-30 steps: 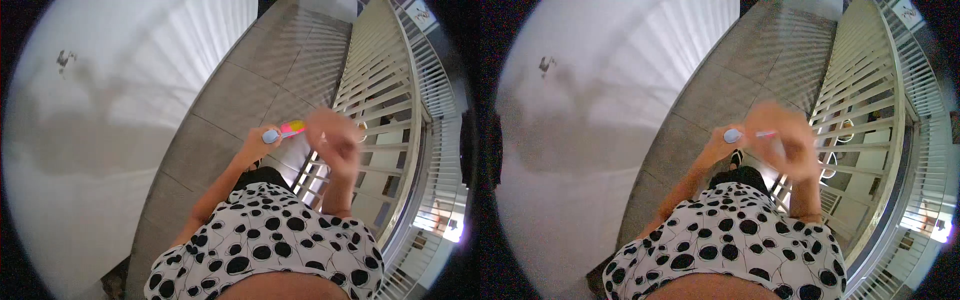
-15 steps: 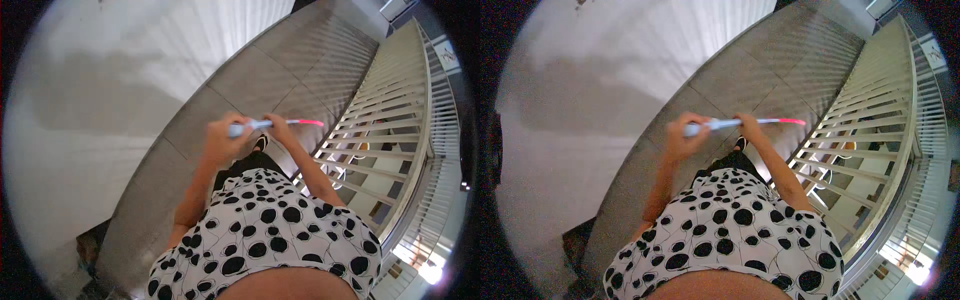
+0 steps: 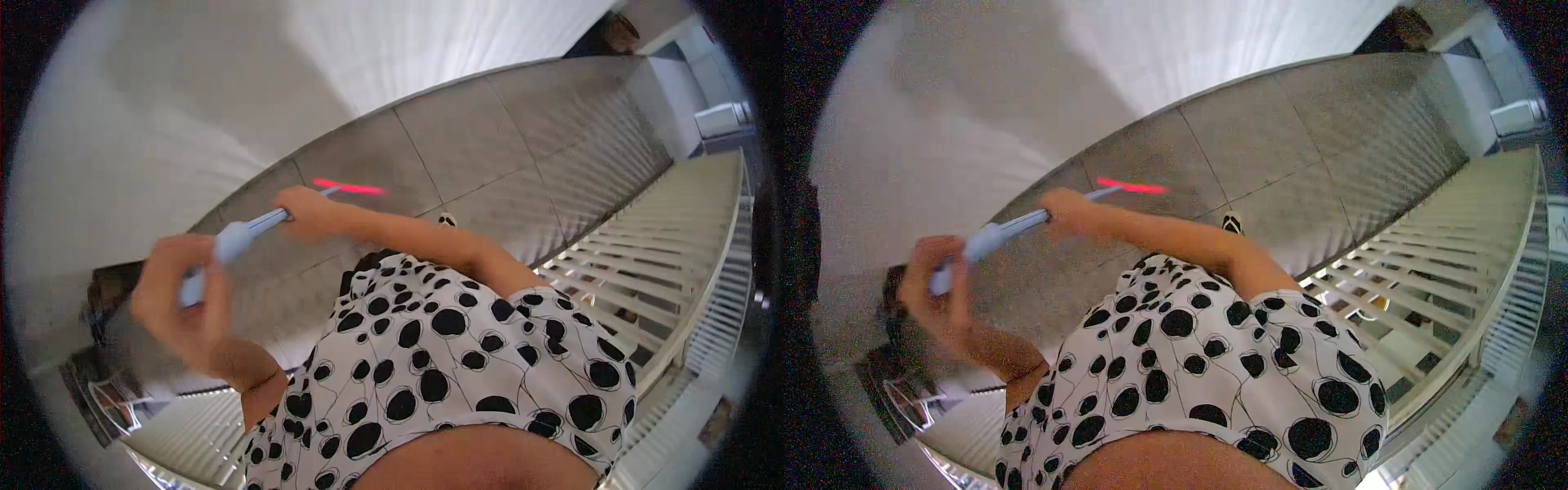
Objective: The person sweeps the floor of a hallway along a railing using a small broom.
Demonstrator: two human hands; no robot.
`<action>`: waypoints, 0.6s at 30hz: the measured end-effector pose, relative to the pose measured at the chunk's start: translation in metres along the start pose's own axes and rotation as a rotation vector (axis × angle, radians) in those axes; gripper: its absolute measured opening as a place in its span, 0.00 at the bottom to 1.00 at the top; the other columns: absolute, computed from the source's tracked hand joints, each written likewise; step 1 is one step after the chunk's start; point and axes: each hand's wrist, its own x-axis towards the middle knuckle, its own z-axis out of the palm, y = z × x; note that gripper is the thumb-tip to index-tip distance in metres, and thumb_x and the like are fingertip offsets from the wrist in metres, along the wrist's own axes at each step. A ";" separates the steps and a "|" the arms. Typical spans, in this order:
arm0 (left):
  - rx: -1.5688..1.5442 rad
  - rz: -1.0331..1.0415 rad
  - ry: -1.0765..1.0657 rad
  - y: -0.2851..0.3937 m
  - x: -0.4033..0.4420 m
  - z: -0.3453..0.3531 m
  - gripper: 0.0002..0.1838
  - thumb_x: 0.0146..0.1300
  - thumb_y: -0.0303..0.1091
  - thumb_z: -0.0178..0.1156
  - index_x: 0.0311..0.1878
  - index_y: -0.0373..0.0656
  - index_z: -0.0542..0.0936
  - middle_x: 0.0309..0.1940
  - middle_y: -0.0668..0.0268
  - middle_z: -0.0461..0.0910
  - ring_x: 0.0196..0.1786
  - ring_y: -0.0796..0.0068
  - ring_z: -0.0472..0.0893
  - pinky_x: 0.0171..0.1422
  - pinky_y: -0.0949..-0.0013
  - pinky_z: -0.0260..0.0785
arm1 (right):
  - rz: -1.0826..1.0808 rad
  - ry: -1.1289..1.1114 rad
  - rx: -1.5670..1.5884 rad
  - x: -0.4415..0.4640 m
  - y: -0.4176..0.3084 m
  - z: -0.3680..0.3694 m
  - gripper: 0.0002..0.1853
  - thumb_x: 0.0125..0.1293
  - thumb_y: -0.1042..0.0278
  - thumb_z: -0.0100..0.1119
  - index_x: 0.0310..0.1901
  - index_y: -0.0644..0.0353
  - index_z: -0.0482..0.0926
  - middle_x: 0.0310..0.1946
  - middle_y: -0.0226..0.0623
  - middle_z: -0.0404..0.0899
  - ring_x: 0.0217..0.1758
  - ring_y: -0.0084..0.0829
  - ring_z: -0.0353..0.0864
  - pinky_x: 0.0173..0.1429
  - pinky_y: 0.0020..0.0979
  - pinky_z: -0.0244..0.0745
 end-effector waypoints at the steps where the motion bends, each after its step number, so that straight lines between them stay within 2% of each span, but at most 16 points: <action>1: 0.000 -0.002 -0.003 -0.001 0.000 0.006 0.10 0.40 0.23 0.57 0.31 0.39 0.75 0.26 0.62 0.76 0.26 0.70 0.75 0.30 0.72 0.66 | 0.002 -0.001 0.003 0.003 0.009 0.003 0.12 0.45 0.64 0.61 0.30 0.58 0.73 0.28 0.42 0.74 0.36 0.46 0.74 0.38 0.41 0.68; 3: 0.060 0.096 -0.344 -0.009 -0.002 0.033 0.09 0.41 0.23 0.58 0.29 0.39 0.76 0.29 0.59 0.76 0.31 0.65 0.78 0.35 0.70 0.68 | -0.009 -0.122 0.075 0.009 0.030 0.010 0.13 0.43 0.65 0.62 0.32 0.57 0.75 0.31 0.42 0.75 0.38 0.45 0.74 0.40 0.42 0.68; 5: 0.000 -0.015 -0.436 -0.022 -0.012 0.068 0.11 0.37 0.23 0.58 0.30 0.42 0.76 0.30 0.58 0.76 0.31 0.61 0.78 0.33 0.67 0.68 | -0.018 -0.189 0.112 0.006 0.057 0.024 0.14 0.42 0.66 0.62 0.33 0.57 0.75 0.32 0.42 0.76 0.40 0.45 0.74 0.42 0.43 0.69; 8: -0.009 0.028 -0.411 -0.025 -0.029 0.095 0.11 0.37 0.23 0.59 0.30 0.44 0.77 0.29 0.60 0.76 0.29 0.63 0.78 0.32 0.66 0.69 | -0.108 -0.013 0.155 -0.018 0.100 0.048 0.16 0.40 0.64 0.63 0.35 0.56 0.76 0.33 0.40 0.76 0.40 0.45 0.74 0.42 0.43 0.69; 9: 0.000 0.019 -0.407 -0.025 -0.034 0.095 0.11 0.37 0.23 0.59 0.30 0.44 0.77 0.29 0.60 0.76 0.29 0.63 0.78 0.32 0.66 0.69 | -0.118 -0.020 0.160 -0.023 0.099 0.047 0.16 0.40 0.64 0.63 0.35 0.56 0.76 0.33 0.40 0.76 0.40 0.45 0.74 0.42 0.43 0.69; 11: -0.059 0.014 -0.426 -0.026 -0.044 0.093 0.11 0.38 0.24 0.60 0.30 0.44 0.77 0.30 0.61 0.77 0.30 0.64 0.78 0.32 0.68 0.70 | 0.086 -0.120 -0.116 -0.041 0.100 0.041 0.16 0.40 0.65 0.62 0.35 0.56 0.76 0.34 0.40 0.76 0.40 0.44 0.75 0.43 0.43 0.69; 13: -0.079 0.004 -0.431 -0.029 -0.054 0.094 0.11 0.38 0.24 0.60 0.30 0.44 0.77 0.30 0.61 0.77 0.30 0.65 0.79 0.33 0.69 0.70 | 0.058 -0.027 -0.078 -0.068 0.108 0.043 0.16 0.41 0.65 0.61 0.35 0.56 0.76 0.33 0.40 0.76 0.40 0.43 0.75 0.42 0.43 0.69; 15: -0.249 -0.048 -0.408 -0.034 -0.065 0.101 0.10 0.41 0.25 0.60 0.31 0.44 0.77 0.32 0.62 0.78 0.31 0.67 0.79 0.33 0.71 0.70 | 0.125 -0.091 -0.179 -0.091 0.092 0.019 0.16 0.43 0.63 0.61 0.36 0.56 0.76 0.33 0.41 0.77 0.40 0.43 0.76 0.43 0.43 0.70; 17: -0.331 -0.081 -0.390 -0.039 -0.076 0.112 0.10 0.42 0.25 0.60 0.32 0.44 0.77 0.32 0.62 0.79 0.31 0.68 0.79 0.34 0.71 0.70 | 0.364 -0.212 -0.310 -0.112 0.104 0.023 0.14 0.43 0.63 0.61 0.35 0.56 0.77 0.31 0.41 0.77 0.37 0.43 0.77 0.41 0.43 0.71; 18: -0.399 -0.104 -0.394 -0.042 -0.081 0.121 0.09 0.43 0.25 0.59 0.32 0.44 0.77 0.33 0.62 0.79 0.31 0.69 0.79 0.34 0.72 0.70 | 0.354 -0.191 -0.295 -0.122 0.096 0.014 0.13 0.43 0.63 0.61 0.33 0.56 0.77 0.30 0.41 0.77 0.36 0.44 0.77 0.40 0.43 0.71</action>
